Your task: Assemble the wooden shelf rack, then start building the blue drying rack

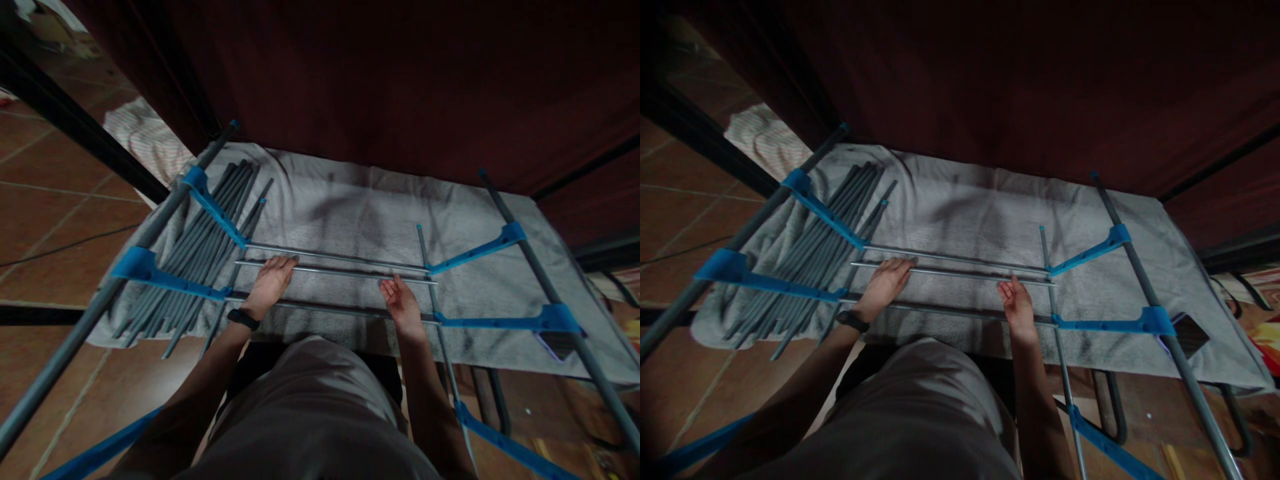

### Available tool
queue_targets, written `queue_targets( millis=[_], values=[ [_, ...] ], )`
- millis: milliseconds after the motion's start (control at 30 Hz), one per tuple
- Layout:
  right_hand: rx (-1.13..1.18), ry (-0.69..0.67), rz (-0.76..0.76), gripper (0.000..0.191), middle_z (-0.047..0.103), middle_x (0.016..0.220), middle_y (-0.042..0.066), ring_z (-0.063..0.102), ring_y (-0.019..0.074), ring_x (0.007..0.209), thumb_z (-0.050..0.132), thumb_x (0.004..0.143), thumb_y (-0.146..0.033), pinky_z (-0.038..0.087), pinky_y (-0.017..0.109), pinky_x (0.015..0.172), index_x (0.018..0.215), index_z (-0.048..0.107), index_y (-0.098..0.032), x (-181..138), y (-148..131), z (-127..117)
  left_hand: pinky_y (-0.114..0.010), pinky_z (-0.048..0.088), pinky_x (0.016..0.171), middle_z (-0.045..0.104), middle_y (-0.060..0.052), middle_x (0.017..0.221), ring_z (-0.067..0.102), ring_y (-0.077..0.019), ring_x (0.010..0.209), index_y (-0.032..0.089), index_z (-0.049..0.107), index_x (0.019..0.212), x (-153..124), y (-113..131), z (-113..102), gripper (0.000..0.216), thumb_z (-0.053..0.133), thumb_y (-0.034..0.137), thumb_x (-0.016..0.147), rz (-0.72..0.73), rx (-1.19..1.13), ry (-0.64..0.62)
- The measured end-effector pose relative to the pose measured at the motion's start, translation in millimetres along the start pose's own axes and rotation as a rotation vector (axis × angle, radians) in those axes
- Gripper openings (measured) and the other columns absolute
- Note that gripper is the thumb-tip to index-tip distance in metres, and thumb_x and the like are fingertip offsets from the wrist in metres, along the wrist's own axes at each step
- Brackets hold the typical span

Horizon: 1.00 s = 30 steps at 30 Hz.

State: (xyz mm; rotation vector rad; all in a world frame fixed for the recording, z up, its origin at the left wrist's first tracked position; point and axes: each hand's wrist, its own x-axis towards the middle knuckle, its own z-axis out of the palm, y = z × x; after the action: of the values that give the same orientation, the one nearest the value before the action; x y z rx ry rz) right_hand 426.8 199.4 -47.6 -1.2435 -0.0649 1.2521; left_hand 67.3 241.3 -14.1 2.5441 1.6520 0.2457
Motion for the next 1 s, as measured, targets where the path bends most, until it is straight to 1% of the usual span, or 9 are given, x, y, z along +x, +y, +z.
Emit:
queue_targets(
  millis=[200, 367, 467, 633, 767, 867, 1000],
  values=[
    [0.008, 0.008, 0.017, 0.012, 0.068, 0.077, -0.001, 0.071, 0.0118, 0.077, 0.073, 0.085, -0.026, 0.059, 0.029, 0.096, 0.080, 0.063, -0.022, -1.9, -1.7, 3.6, -0.046, 0.045, 0.101, 0.073, -0.013, 0.112, 0.062, -0.0309, 0.110, 0.018, 0.067, 0.123, 0.2, 1.5, -3.3, 0.034, 0.043, 0.017, 0.100, 0.020, 0.016, 0.007],
    [0.004, 0.008, 0.009, 0.006, 0.072, 0.081, 0.000, 0.072, 0.0130, 0.080, 0.070, 0.086, -0.022, 0.059, 0.032, 0.099, 0.083, 0.065, -0.022, -2.1, -2.2, 5.0, -0.046, 0.044, 0.101, 0.073, -0.012, 0.112, 0.062, -0.0301, 0.108, 0.018, 0.067, 0.120, 0.5, 2.3, -6.3, 0.032, 0.044, 0.014, 0.098, 0.016, 0.013, 0.002],
    [0.008, -0.005, -0.006, 0.007, 0.073, 0.083, 0.000, 0.072, 0.0136, 0.084, 0.072, 0.085, -0.021, 0.059, 0.033, 0.099, 0.083, 0.064, -0.023, -1.7, -1.2, 3.4, -0.045, 0.045, 0.101, 0.073, -0.012, 0.111, 0.063, -0.0295, 0.108, 0.018, 0.068, 0.117, 0.8, 2.4, -5.7, 0.031, 0.045, 0.014, 0.097, 0.010, 0.006, 0.012],
    [0.001, -0.041, -0.033, 0.016, 0.073, 0.085, 0.000, 0.072, 0.0149, 0.088, 0.079, 0.080, -0.025, 0.061, 0.033, 0.095, 0.083, 0.063, -0.024, -0.4, 1.0, -1.2, -0.044, 0.047, 0.097, 0.072, -0.012, 0.108, 0.063, -0.0287, 0.106, 0.019, 0.069, 0.115, 1.2, 0.6, -2.2, 0.030, 0.043, 0.018, 0.100, 0.011, -0.032, 0.021],
    [0.007, -0.034, -0.023, 0.016, 0.069, 0.078, -0.001, 0.073, 0.0149, 0.085, 0.079, 0.081, -0.027, 0.063, 0.032, 0.090, 0.081, 0.063, -0.024, 0.8, 1.2, -2.3, -0.043, 0.048, 0.099, 0.072, -0.012, 0.112, 0.063, -0.0284, 0.107, 0.019, 0.068, 0.119, 0.8, -1.3, -0.4, 0.031, 0.044, 0.021, 0.101, 0.029, -0.046, 0.019],
    [0.014, -0.012, -0.006, 0.015, 0.067, 0.075, -0.002, 0.072, 0.0143, 0.081, 0.077, 0.083, -0.028, 0.063, 0.031, 0.090, 0.081, 0.063, -0.024, 1.7, 0.7, -1.6, -0.044, 0.048, 0.101, 0.071, -0.013, 0.117, 0.063, -0.0290, 0.109, 0.017, 0.067, 0.122, 0.5, -1.8, 0.2, 0.031, 0.045, 0.022, 0.101, 0.034, -0.060, 0.017],
    [0.011, -0.007, -0.005, 0.017, 0.067, 0.076, -0.002, 0.072, 0.0142, 0.079, 0.078, 0.083, -0.029, 0.064, 0.031, 0.092, 0.081, 0.062, -0.025, 2.2, 0.5, -1.0, -0.044, 0.048, 0.101, 0.072, -0.013, 0.114, 0.064, -0.0291, 0.109, 0.018, 0.067, 0.121, 0.3, -1.7, 0.5, 0.031, 0.044, 0.025, 0.102, 0.039, -0.061, 0.023]
  ],
)
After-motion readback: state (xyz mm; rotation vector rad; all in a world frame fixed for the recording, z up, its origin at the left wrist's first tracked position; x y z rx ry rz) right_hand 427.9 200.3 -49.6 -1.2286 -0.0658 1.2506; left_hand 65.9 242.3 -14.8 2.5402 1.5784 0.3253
